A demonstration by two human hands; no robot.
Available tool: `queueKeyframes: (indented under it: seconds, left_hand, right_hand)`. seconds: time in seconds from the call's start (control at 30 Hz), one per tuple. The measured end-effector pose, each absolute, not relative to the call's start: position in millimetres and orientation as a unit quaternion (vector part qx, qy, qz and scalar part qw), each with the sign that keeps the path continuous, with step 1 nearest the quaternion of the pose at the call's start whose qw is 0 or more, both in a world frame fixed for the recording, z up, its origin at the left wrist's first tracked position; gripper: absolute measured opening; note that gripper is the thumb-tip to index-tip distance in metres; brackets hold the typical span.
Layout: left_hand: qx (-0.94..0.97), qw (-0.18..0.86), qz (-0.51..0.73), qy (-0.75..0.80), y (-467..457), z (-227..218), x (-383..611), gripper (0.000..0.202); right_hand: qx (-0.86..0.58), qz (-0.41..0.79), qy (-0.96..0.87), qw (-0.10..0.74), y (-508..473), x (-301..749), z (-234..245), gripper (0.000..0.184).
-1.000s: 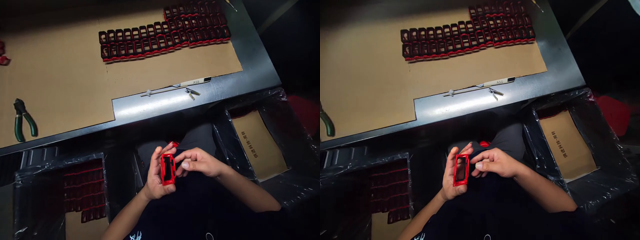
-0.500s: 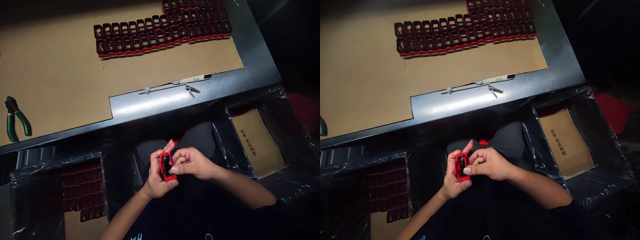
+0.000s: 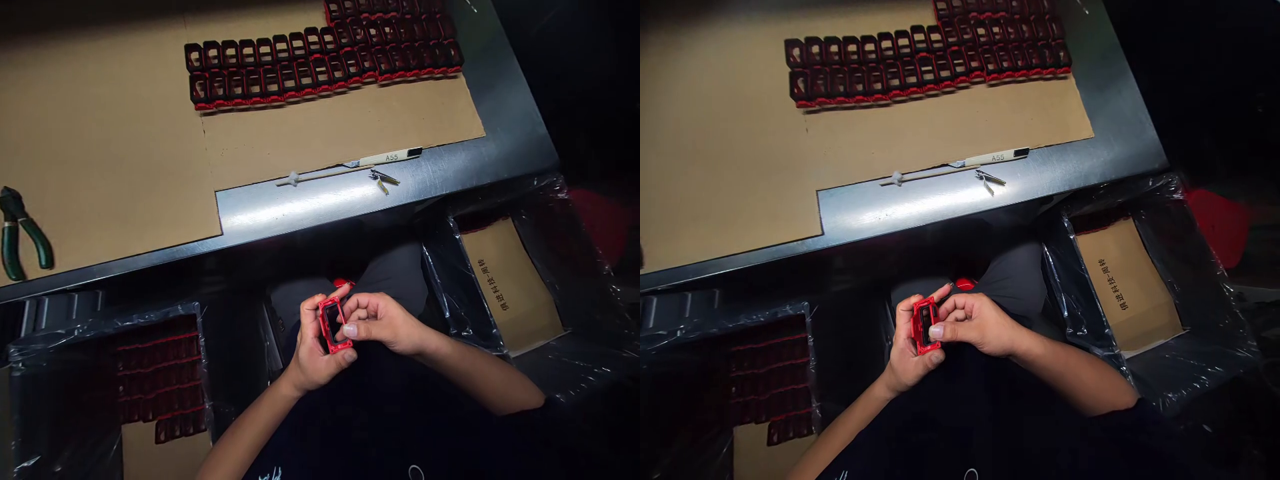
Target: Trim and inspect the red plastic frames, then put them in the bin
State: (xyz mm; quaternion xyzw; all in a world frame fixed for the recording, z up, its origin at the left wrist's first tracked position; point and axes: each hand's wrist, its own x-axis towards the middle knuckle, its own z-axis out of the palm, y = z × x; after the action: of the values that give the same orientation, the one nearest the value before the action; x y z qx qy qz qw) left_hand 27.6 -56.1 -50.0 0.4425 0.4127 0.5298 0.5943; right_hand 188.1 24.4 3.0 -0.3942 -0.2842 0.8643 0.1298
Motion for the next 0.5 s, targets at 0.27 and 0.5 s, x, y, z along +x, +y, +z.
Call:
queueKeyframes:
  seconds: [0.27, 0.5]
  left_hand:
    - [0.51, 0.532, 0.522, 0.429, -51, -46, 27, 0.079]
    - [0.556, 0.521, 0.518, 0.388, -49, -42, 21, 0.08]
  right_hand:
    - [-0.371, 0.884, -0.24, 0.153, 21, 194, -7, 0.044]
    - [-0.342, 0.897, -0.23, 0.161, 17, 197, -15, 0.043]
